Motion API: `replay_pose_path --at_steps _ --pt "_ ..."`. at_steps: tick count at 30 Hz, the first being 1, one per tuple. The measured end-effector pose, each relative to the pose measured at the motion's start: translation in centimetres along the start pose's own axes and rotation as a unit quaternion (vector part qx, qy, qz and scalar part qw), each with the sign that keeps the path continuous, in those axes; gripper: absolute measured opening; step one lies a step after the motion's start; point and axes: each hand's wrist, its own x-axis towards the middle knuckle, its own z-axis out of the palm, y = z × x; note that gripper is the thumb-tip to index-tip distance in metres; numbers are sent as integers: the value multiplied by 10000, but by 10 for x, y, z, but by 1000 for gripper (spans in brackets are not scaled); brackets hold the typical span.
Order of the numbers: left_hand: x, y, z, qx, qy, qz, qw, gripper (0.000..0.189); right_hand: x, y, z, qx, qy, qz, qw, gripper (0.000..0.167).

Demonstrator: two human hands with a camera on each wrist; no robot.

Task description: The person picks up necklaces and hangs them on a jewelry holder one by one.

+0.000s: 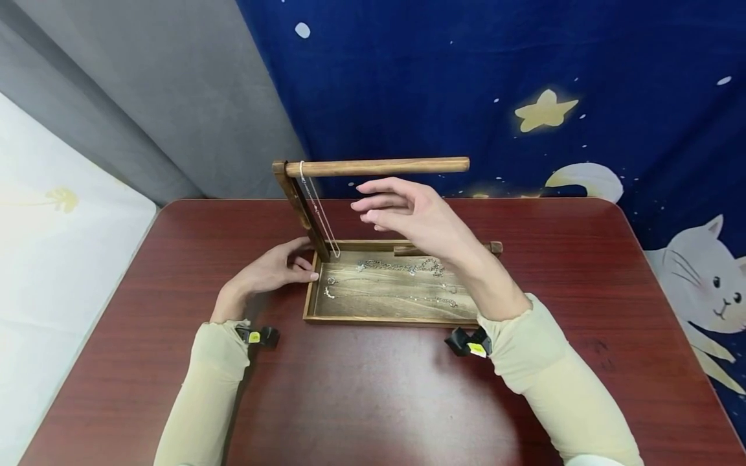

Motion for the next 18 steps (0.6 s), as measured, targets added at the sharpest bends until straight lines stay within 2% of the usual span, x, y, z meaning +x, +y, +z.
replay_pose_path --at_steps 12,18 --pt "-1 -1 -3 -190 -64 190 9996 85 -12 -1 -11 -569 292 132 9979 39" --pt "-1 -1 -3 -178 -96 202 9996 86 -20 0 -15 -614 289 145 9976 38"
